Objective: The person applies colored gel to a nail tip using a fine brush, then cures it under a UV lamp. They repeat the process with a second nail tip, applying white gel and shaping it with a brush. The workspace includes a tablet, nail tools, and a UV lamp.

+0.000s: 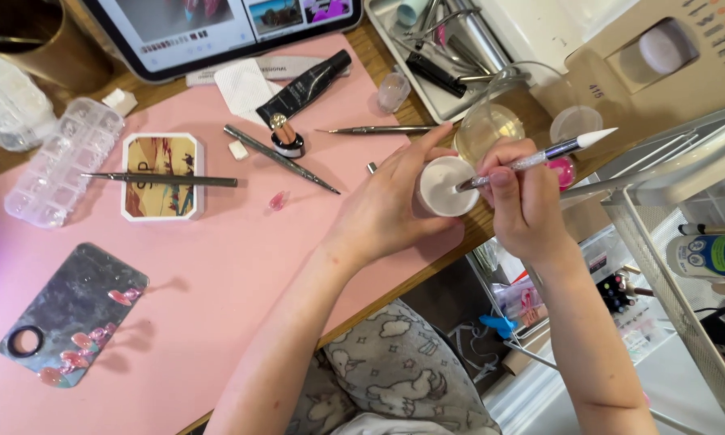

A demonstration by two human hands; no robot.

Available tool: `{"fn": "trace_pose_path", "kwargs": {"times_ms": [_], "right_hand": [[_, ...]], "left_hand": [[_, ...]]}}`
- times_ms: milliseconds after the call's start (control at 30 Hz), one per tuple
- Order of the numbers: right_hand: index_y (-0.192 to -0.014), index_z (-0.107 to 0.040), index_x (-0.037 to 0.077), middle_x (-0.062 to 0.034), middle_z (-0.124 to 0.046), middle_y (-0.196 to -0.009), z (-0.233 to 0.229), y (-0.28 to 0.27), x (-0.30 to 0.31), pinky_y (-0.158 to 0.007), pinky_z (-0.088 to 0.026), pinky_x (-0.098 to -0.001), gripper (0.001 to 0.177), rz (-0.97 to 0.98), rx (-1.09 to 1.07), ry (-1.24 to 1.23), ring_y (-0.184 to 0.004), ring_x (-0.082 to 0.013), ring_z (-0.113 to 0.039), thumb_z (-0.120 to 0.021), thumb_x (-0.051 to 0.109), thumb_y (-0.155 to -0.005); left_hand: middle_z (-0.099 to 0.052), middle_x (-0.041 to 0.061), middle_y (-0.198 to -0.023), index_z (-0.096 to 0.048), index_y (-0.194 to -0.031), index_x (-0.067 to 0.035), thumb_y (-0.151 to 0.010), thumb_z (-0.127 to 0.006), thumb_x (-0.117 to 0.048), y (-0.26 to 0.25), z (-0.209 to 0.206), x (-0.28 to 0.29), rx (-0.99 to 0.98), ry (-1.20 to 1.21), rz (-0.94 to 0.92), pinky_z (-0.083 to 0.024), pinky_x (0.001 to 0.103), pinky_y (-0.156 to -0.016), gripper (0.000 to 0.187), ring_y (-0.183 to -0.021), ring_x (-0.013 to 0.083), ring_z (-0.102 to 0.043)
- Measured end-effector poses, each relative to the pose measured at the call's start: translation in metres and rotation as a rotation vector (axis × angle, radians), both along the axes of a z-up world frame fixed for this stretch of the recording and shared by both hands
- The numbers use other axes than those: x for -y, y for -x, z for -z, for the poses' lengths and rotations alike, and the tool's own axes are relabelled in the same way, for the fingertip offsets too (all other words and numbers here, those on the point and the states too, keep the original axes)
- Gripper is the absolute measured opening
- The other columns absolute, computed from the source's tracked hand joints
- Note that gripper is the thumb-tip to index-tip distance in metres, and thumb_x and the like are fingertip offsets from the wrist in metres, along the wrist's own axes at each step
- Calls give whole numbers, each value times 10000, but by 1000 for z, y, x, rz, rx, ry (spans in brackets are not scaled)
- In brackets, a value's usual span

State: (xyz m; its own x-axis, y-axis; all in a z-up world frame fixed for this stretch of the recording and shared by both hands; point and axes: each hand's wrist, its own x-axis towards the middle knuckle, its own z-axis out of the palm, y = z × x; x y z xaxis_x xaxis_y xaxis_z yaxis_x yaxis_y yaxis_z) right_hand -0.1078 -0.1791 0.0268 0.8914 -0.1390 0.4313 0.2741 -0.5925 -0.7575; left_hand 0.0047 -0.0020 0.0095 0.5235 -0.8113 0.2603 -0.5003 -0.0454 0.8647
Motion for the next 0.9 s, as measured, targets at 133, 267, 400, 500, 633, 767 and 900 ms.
{"fn": "trace_pose_path", "kwargs": {"times_ms": [133, 267, 400, 500, 633, 767, 900], "right_hand": [[-1085, -472, 12, -133, -525, -944, 0, 2, 1, -563, -412, -246, 344, -16, -43, 15, -617, -149, -483, -361, 334, -1132], [-1077, -484, 1, -151, -528, -976, 3, 3, 3, -550, -428, -253, 369, 9, -71, 24, -676, -183, -526, -370, 348, -1125], [-1078, -492, -13, -158, -524, -981, 3, 3, 2, -555, -443, -259, 379, 20, -64, 72, -692, -199, -545, -361, 339, -1128], [-1067, -510, 4, -130, -532, -935, 1, 1, 3, -633, -403, -283, 403, 31, -63, 140, -650, -170, -513, -354, 370, -1130], [-1029, -502, 13, -96, -537, -829, -6, -2, -1, -678, -393, -315, 389, 17, -45, 211, -678, -180, -487, -350, 354, -1137], [-969, -535, 18, -98, -548, -863, -10, -4, -4, -711, -409, -344, 456, 69, -138, 287, -732, -215, -525, -336, 397, -1126], [-939, -545, 52, -76, -544, -860, -14, -6, -6, -705, -402, -352, 443, 104, -252, 334, -708, -224, -521, -330, 390, -1130]], "left_hand": [[-656, -53, -1403, -329, -1526, -186, -713, -922, -244, 0, 2, -1, -43, -5, 5, -511, 384, -1037, 1008, -1344, 214, -580], [-660, -34, -1406, -331, -1518, -194, -721, -906, -268, -1, 1, -1, -57, -18, 12, -507, 389, -1032, 986, -1364, 223, -572], [-656, -65, -1412, -307, -1536, -204, -731, -910, -299, -1, 1, -1, -57, -49, 12, -510, 398, -1017, 1010, -1375, 230, -562], [-663, -49, -1415, -295, -1531, -241, -715, -908, -295, -1, -5, -3, -87, -81, 11, -541, 402, -942, 1021, -1365, 215, -574], [-665, -64, -1413, -291, -1531, -245, -716, -897, -301, -2, -6, -4, -90, -99, 13, -540, 414, -940, 1018, -1372, 219, -570], [-656, -85, -1416, -284, -1533, -219, -708, -904, -278, -2, -2, -2, -80, -77, 28, -534, 422, -955, 1033, -1365, 226, -574], [-647, -87, -1429, -288, -1532, -216, -708, -900, -267, -2, -6, -3, -94, -93, 29, -538, 436, -949, 1028, -1371, 227, -565]]}}
